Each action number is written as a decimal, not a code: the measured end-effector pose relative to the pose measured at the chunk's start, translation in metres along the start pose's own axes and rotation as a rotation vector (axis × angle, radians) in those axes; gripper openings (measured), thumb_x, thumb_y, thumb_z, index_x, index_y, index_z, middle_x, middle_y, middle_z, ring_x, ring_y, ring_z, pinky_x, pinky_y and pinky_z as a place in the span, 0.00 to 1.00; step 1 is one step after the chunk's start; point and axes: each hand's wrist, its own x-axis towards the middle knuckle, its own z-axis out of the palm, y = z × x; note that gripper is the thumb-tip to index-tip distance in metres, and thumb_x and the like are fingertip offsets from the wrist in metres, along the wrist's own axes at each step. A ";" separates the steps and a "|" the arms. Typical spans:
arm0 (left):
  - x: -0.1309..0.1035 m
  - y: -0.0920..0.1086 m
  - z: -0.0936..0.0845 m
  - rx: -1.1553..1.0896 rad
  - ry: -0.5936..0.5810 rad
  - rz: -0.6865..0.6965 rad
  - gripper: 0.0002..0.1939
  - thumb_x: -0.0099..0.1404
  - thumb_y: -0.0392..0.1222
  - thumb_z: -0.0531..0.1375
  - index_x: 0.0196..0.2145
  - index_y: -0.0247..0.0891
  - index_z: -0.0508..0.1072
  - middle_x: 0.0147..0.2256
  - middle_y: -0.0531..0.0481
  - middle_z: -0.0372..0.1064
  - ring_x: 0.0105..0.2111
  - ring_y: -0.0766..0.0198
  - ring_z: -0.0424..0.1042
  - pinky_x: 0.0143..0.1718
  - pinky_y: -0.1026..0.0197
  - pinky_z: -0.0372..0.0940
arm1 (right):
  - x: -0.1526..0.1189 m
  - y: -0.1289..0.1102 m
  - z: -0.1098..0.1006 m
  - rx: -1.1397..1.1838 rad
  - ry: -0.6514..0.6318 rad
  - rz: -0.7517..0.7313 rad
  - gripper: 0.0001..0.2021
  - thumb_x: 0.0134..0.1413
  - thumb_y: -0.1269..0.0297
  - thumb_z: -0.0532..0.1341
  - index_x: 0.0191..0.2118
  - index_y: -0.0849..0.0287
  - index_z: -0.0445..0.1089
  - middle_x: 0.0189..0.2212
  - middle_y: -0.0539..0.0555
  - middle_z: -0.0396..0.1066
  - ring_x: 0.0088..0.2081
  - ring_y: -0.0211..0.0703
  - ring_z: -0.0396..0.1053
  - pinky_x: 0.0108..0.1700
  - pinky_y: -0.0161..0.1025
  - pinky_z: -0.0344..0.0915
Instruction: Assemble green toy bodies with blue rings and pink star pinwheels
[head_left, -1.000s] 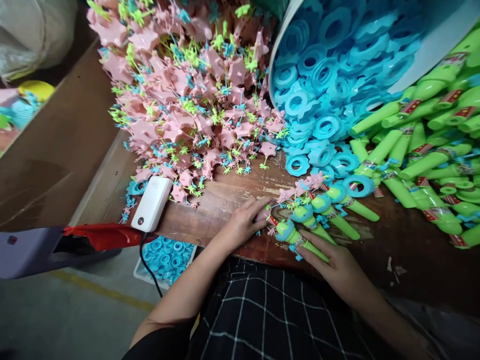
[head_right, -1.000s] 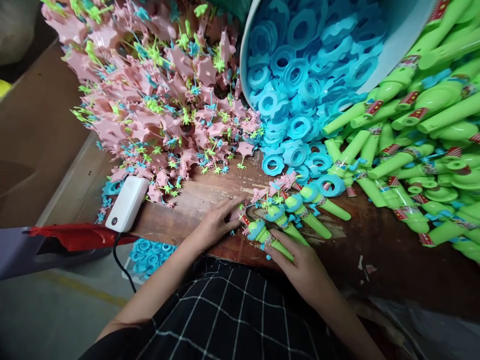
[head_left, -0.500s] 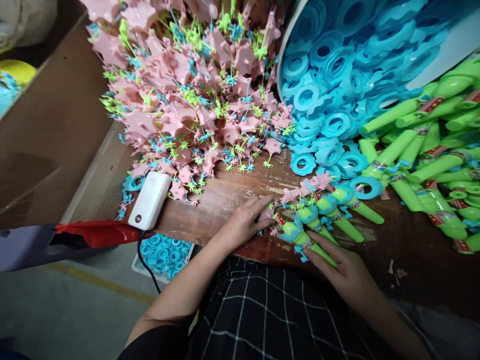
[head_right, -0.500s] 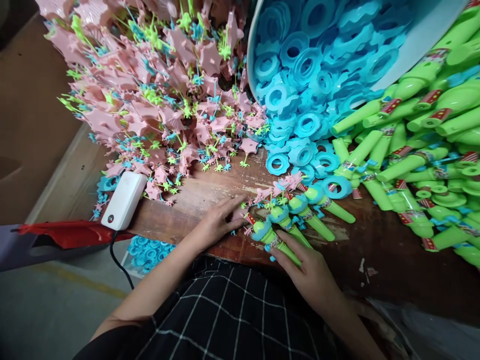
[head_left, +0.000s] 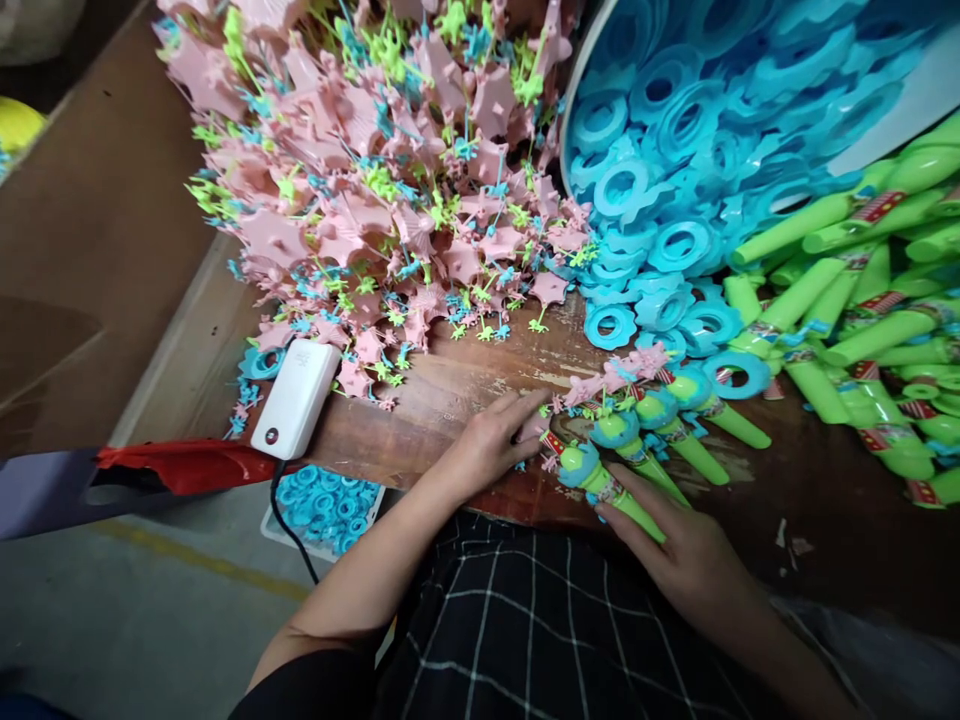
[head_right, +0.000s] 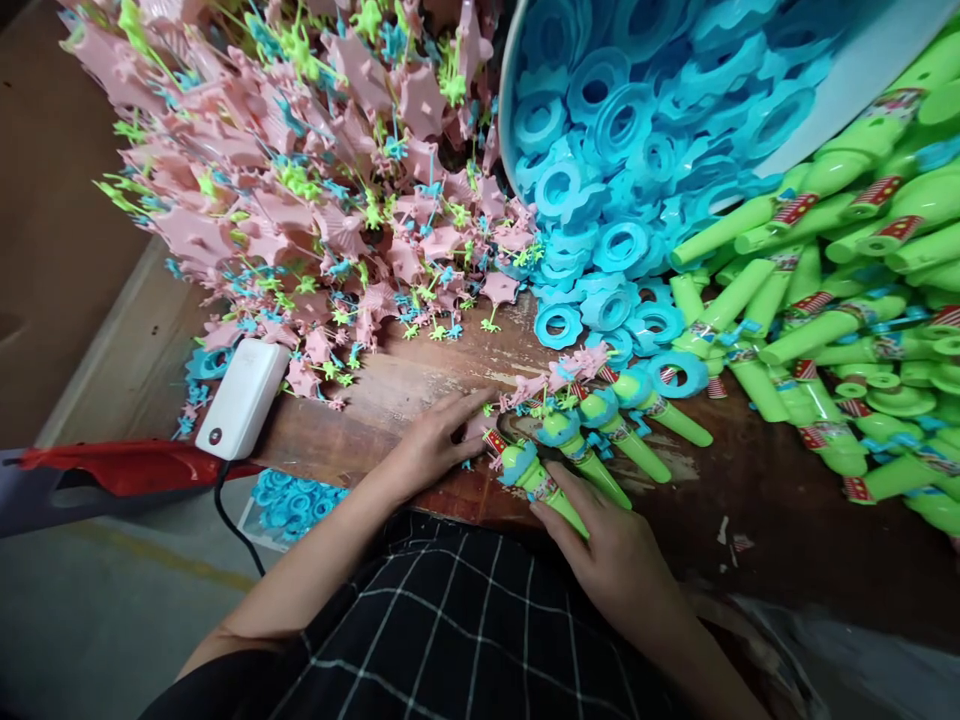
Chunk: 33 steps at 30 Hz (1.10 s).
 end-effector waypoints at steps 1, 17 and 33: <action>0.000 0.000 0.000 -0.001 0.001 0.000 0.28 0.68 0.35 0.63 0.64 0.40 0.65 0.44 0.45 0.71 0.44 0.57 0.74 0.46 0.53 0.74 | -0.001 -0.001 0.000 -0.023 0.002 -0.009 0.19 0.72 0.57 0.55 0.61 0.61 0.66 0.53 0.58 0.77 0.52 0.50 0.77 0.48 0.43 0.78; -0.001 0.001 -0.001 0.032 0.008 0.042 0.28 0.70 0.37 0.62 0.66 0.39 0.63 0.45 0.44 0.71 0.45 0.56 0.74 0.47 0.52 0.75 | 0.013 -0.020 -0.019 -0.249 -0.017 -0.071 0.19 0.75 0.56 0.48 0.58 0.62 0.66 0.44 0.58 0.80 0.37 0.50 0.81 0.30 0.42 0.76; -0.006 0.004 -0.010 -0.121 0.062 0.105 0.35 0.68 0.52 0.65 0.69 0.47 0.59 0.50 0.43 0.75 0.44 0.56 0.76 0.48 0.50 0.74 | 0.036 -0.024 -0.042 -0.430 -0.019 -0.031 0.11 0.64 0.59 0.61 0.47 0.57 0.72 0.30 0.54 0.75 0.29 0.51 0.72 0.29 0.44 0.62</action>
